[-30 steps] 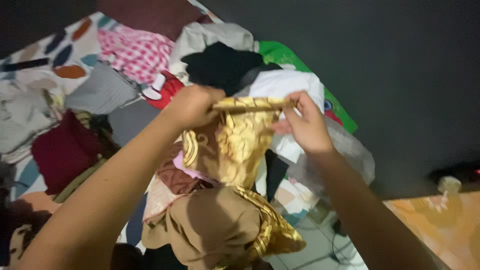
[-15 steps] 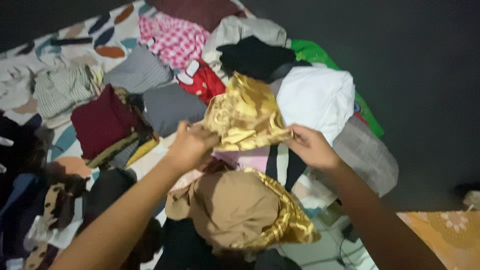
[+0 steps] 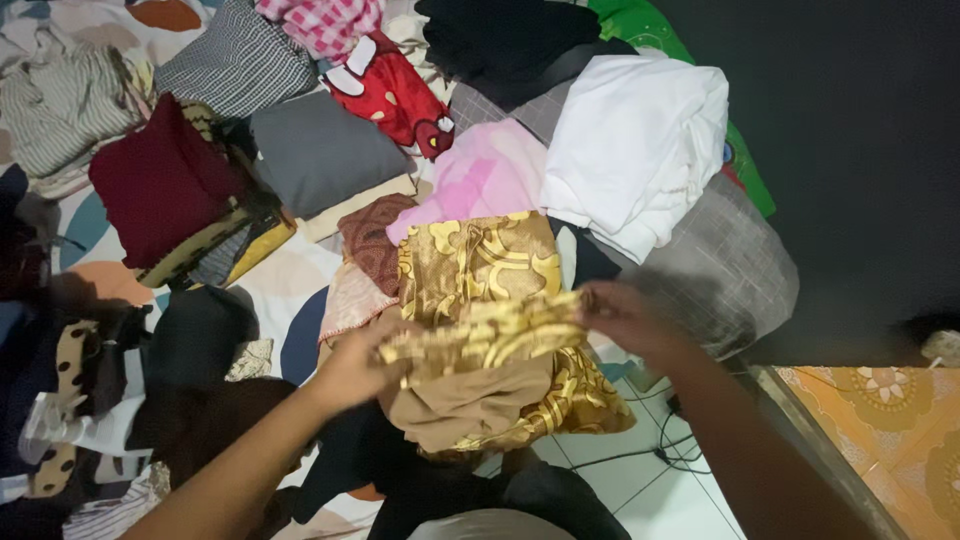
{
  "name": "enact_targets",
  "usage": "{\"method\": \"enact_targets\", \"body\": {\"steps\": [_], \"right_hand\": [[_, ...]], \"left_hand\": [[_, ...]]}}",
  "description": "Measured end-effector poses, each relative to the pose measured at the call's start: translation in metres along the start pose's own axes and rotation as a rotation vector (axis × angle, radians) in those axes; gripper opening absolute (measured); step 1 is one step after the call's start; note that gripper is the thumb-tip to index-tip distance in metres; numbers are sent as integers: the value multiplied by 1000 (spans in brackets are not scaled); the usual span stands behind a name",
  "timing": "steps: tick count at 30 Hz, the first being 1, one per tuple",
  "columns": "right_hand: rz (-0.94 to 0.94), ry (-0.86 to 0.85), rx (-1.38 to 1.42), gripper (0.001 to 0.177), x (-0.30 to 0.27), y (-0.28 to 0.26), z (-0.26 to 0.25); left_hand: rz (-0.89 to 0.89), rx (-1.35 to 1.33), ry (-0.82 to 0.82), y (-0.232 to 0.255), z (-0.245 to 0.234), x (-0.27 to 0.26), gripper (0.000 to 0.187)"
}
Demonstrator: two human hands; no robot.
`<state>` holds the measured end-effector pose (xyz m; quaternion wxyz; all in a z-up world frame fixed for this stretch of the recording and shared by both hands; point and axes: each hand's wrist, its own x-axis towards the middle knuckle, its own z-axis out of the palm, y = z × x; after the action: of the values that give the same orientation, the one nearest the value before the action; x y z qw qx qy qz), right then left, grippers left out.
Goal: The person folds several garments on a bed, including a white checkered shirt and a gold-patterned cloth. They smooth and align each item before folding it into a compact rectangle and placing it on a growing stack.
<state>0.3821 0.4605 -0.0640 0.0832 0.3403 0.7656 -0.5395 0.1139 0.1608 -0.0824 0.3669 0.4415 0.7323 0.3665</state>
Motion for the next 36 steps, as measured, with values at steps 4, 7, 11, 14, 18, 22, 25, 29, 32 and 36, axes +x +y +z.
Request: {"method": "enact_targets", "body": {"steps": [4, 7, 11, 14, 18, 22, 25, 29, 32, 36], "right_hand": [[-100, 105, 406, 24, 50, -6, 0], [-25, 117, 505, 28, 93, -2, -4], [-108, 103, 582, 35, 144, 23, 1], [-90, 361, 434, 39, 173, 46, 19], [-172, 621, -17, 46, 171, 69, 34], [5, 565, 103, 52, 133, 70, 51], [45, 447, 275, 64, 97, 71, 64], [-3, 346, 543, 74, 66, 75, 78], [146, 326, 491, 68, 64, 80, 76], [267, 214, 469, 59, 69, 80, 72]], "left_hand": [[-114, -494, 284, -24, 6, 52, 27], [-142, -446, 433, -38, 8, 89, 24], [-220, -326, 560, -54, 21, 129, 27], [-292, -151, 649, -68, 27, 145, 31], [-511, 134, 611, -77, 31, 153, 45], [-472, 308, 666, -58, 32, 143, 62], [-268, 573, 626, -30, 38, 136, 68], [92, 731, 341, 7, 50, 159, 70], [194, 710, 180, 27, 60, 183, 73], [-19, 680, -39, 47, 61, 212, 82]]}}
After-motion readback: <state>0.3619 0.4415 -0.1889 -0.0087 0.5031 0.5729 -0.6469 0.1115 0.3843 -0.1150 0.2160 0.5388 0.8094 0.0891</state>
